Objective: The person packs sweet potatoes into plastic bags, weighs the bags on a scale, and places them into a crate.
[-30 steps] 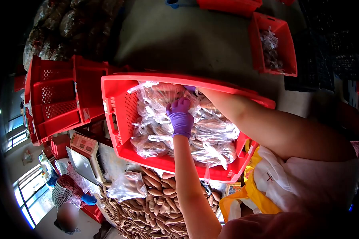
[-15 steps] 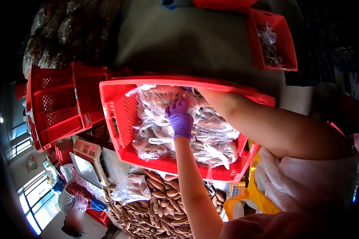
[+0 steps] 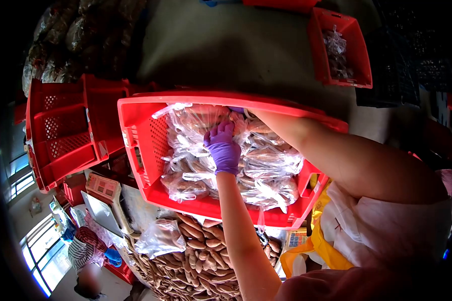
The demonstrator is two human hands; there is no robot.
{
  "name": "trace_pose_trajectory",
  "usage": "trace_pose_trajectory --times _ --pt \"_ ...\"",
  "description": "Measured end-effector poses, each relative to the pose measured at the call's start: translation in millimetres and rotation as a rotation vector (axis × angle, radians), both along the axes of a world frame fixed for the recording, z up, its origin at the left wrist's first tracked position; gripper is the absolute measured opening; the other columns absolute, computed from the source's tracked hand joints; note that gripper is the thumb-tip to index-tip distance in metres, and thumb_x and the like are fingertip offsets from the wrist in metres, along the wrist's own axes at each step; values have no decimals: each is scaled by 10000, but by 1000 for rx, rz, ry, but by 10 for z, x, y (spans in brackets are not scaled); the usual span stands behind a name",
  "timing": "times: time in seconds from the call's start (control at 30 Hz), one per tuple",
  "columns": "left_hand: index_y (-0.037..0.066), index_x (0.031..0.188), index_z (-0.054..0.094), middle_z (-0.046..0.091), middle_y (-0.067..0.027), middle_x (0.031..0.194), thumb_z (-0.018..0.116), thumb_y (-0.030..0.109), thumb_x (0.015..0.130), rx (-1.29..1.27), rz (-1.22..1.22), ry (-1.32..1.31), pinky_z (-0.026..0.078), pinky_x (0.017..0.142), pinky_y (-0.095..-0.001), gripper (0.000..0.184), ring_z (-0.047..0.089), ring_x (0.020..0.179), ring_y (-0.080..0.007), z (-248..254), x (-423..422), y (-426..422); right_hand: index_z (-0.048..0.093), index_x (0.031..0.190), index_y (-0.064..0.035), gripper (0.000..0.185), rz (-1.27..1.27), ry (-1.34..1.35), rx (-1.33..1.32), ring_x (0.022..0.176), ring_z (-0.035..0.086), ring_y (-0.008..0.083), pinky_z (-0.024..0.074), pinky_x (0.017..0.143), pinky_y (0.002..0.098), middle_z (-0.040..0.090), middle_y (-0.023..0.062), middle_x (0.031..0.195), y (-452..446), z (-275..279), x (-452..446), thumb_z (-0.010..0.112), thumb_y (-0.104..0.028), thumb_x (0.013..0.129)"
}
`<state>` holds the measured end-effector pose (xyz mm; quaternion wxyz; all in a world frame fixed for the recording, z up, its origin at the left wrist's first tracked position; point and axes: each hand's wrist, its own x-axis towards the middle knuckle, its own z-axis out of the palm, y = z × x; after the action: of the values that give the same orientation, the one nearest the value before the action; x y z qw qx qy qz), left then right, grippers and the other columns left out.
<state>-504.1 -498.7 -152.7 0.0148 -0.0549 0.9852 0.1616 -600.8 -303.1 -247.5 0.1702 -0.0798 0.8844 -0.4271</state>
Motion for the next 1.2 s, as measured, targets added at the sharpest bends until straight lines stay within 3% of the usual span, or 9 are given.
trace_pose_trajectory --times 1.2 --pt "204 1129 608 608 -7 1185 610 60 642 -6 40 109 340 965 -408 507 541 1087 -236 -28 61 53 453 1296 -37 458 -5 17 9 1170 506 314 396 992 362 513 165 1276 71 -37 -76 523 -291 921"
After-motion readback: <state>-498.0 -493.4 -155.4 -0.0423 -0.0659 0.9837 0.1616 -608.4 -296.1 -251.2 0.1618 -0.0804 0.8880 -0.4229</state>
